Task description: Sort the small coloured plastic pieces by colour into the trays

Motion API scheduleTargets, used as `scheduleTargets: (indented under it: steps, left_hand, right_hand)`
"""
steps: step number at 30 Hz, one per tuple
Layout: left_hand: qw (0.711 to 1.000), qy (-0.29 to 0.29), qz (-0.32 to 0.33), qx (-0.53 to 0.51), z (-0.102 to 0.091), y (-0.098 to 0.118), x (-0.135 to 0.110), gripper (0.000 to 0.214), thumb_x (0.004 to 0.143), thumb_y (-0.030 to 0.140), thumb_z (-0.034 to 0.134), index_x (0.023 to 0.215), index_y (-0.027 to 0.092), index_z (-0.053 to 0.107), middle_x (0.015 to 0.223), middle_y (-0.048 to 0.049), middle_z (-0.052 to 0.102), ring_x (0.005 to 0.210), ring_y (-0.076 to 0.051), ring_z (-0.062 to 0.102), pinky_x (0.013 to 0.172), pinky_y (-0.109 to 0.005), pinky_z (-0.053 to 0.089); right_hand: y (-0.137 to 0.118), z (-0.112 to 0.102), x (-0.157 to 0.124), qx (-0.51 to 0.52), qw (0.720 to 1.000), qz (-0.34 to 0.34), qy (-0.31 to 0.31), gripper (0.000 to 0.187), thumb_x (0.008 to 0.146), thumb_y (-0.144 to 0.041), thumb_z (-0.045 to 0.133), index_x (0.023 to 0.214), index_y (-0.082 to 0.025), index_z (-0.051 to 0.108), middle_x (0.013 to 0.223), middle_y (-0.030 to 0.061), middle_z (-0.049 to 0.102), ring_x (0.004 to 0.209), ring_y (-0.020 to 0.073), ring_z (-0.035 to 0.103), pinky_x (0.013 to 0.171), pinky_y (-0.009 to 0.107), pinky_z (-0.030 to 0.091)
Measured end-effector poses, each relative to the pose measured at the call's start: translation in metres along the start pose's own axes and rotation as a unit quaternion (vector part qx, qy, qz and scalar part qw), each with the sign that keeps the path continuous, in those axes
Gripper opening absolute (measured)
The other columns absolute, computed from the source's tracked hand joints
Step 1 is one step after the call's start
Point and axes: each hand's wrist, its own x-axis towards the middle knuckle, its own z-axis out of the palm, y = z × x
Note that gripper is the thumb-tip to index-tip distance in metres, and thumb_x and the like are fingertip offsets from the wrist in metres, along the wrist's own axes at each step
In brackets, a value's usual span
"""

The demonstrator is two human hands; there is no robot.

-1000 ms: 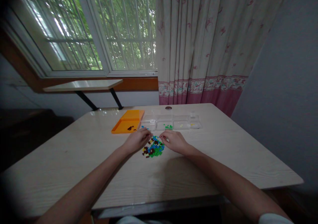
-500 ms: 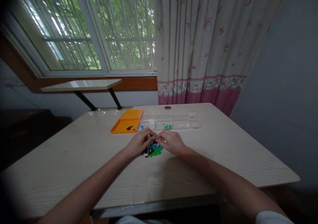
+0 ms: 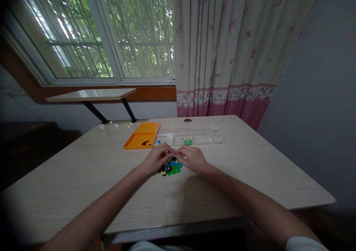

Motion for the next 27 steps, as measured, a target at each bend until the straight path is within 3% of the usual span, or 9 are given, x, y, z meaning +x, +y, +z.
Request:
scheduleTargets:
  steps: [15, 23, 27]
  left_hand:
    - [1.0, -0.003, 0.002, 0.016, -0.003, 0.0, 0.0, 0.021, 0.084, 0.033, 0.047, 0.086, 0.017, 0.061, 0.077, -0.0018, 0.058, 0.068, -0.011, 0.051, 0.064, -0.021, 0.039]
    - [0.975, -0.084, -0.017, 0.205, -0.02, -0.017, -0.002, 0.028, 0.087, 0.033, 0.037, 0.081, 0.018, 0.06, 0.082, -0.0049, 0.06, 0.076, -0.015, 0.055, 0.066, -0.024, 0.039]
    - [0.964, -0.106, -0.037, 0.241, -0.024, -0.027, -0.004, 0.029, 0.086, 0.032, 0.036, 0.081, 0.017, 0.061, 0.082, -0.0063, 0.061, 0.073, -0.016, 0.055, 0.063, -0.024, 0.039]
  right_hand:
    - [-0.002, -0.007, 0.003, -0.008, 1.0, -0.019, 0.015, 0.009, 0.08, -0.022, 0.051, 0.081, -0.019, 0.06, 0.076, 0.0023, 0.063, 0.068, 0.0122, 0.058, 0.063, 0.022, 0.043]
    - [0.013, -0.042, 0.011, -0.034, 0.984, -0.021, 0.172, 0.006, 0.078, -0.02, 0.055, 0.078, -0.019, 0.06, 0.068, 0.001, 0.062, 0.055, 0.0099, 0.051, 0.055, 0.022, 0.04]
    - [0.02, -0.049, 0.011, -0.042, 0.976, -0.027, 0.21, 0.003, 0.077, -0.019, 0.057, 0.078, -0.018, 0.06, 0.066, 0.0, 0.06, 0.05, 0.0086, 0.045, 0.052, 0.022, 0.038]
